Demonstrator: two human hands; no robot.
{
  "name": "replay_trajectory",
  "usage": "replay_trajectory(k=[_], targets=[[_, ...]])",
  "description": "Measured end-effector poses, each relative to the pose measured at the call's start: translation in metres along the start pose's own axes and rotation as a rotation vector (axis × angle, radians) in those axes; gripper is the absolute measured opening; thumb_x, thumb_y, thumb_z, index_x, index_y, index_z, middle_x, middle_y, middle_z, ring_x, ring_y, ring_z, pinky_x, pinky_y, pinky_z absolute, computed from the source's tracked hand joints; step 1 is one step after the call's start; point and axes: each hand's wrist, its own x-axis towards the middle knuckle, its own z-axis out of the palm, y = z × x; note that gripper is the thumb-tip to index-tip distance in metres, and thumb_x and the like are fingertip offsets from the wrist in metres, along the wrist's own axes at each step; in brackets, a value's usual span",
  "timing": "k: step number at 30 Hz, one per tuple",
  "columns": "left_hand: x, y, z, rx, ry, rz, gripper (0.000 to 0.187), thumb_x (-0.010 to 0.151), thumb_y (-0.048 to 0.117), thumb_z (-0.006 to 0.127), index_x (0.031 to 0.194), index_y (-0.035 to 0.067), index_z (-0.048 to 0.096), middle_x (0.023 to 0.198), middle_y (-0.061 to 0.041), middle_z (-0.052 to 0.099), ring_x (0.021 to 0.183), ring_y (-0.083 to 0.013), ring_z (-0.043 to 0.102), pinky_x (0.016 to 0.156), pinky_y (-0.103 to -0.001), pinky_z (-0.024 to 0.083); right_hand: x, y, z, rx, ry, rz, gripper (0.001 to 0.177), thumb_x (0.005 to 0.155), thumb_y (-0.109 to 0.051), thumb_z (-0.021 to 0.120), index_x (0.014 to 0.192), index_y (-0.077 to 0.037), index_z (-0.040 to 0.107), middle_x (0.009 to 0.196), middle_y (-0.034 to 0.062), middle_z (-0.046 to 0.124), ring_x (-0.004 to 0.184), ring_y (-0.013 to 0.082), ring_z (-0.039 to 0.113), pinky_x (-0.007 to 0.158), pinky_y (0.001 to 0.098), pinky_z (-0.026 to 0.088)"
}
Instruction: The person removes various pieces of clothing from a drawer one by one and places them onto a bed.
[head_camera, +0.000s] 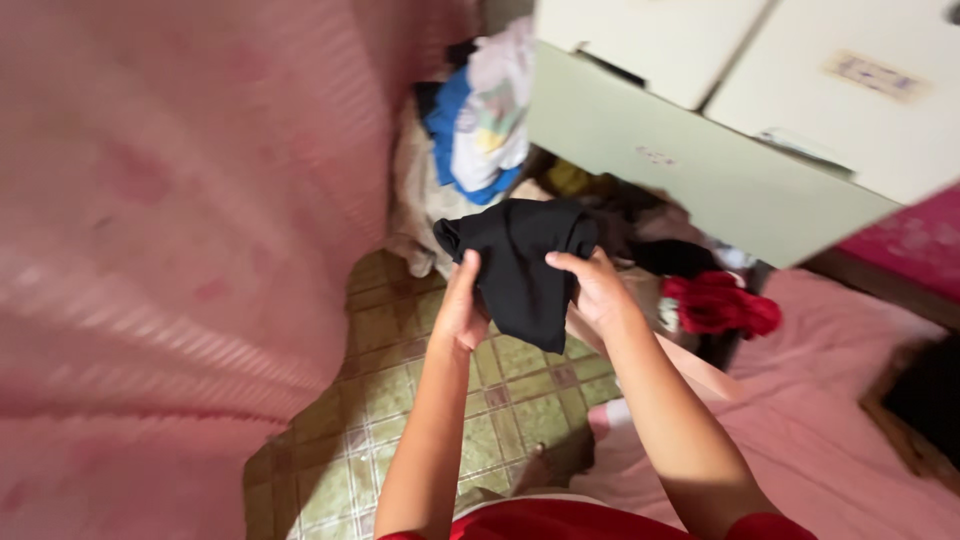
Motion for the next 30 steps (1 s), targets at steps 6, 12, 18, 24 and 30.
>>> replay_trajectory(k=[6,12,18,24,30], targets=[[-0.065,0.031,-0.048,0.060,0.094,0.187,0.066,0.088,0.016,0.075,0.147,0.012,0.046,0.139,-0.011,0.060,0.126,-0.0273,0.061,0.103,-0.044,0.052,-0.009,0.048,0.072,-0.012,-0.284,0.136,0.039,0.084,0.000,0.076,0.122,0.001,0.068,0.116,0.0083,0.072,0.108,0.0230,0.069,0.096,0.0384,0.056],[-0.138,0.056,-0.108,-0.020,0.204,0.376,0.059,0.092,0.009,0.069,0.146,0.010,0.048,0.139,-0.011,0.061,0.126,-0.0270,0.061,0.103,-0.043,0.052,-0.037,0.104,0.142,-0.016,-0.341,0.224,0.049,0.082,-0.003,0.074,0.130,-0.003,0.063,0.123,0.0073,0.071,0.115,0.0222,0.067,0.102,0.0381,0.053],[-0.229,0.067,-0.162,-0.047,0.328,0.508,0.055,0.094,0.009,0.069,0.146,0.007,0.050,0.139,-0.011,0.063,0.125,-0.0258,0.062,0.104,-0.042,0.052,-0.075,0.164,0.205,-0.007,-0.455,0.323,0.048,0.084,-0.004,0.074,0.131,-0.004,0.062,0.124,0.0057,0.070,0.116,0.0213,0.066,0.103,0.0369,0.052],[-0.320,0.084,-0.205,-0.086,0.464,0.629,0.054,0.093,0.008,0.069,0.144,0.005,0.051,0.137,-0.013,0.063,0.123,-0.0268,0.063,0.104,-0.043,0.052,-0.121,0.215,0.273,-0.033,-0.594,0.445,0.041,0.085,-0.006,0.073,0.125,-0.004,0.065,0.120,0.0065,0.071,0.111,0.0215,0.068,0.099,0.0375,0.054],[-0.385,0.088,-0.231,-0.147,0.562,0.783,0.054,0.092,0.008,0.070,0.143,0.005,0.051,0.138,-0.011,0.063,0.124,-0.0263,0.062,0.105,-0.043,0.051,-0.156,0.250,0.329,-0.055,-0.724,0.589,0.040,0.084,-0.007,0.075,0.123,-0.001,0.065,0.119,0.0089,0.072,0.110,0.0232,0.069,0.099,0.0383,0.055]])
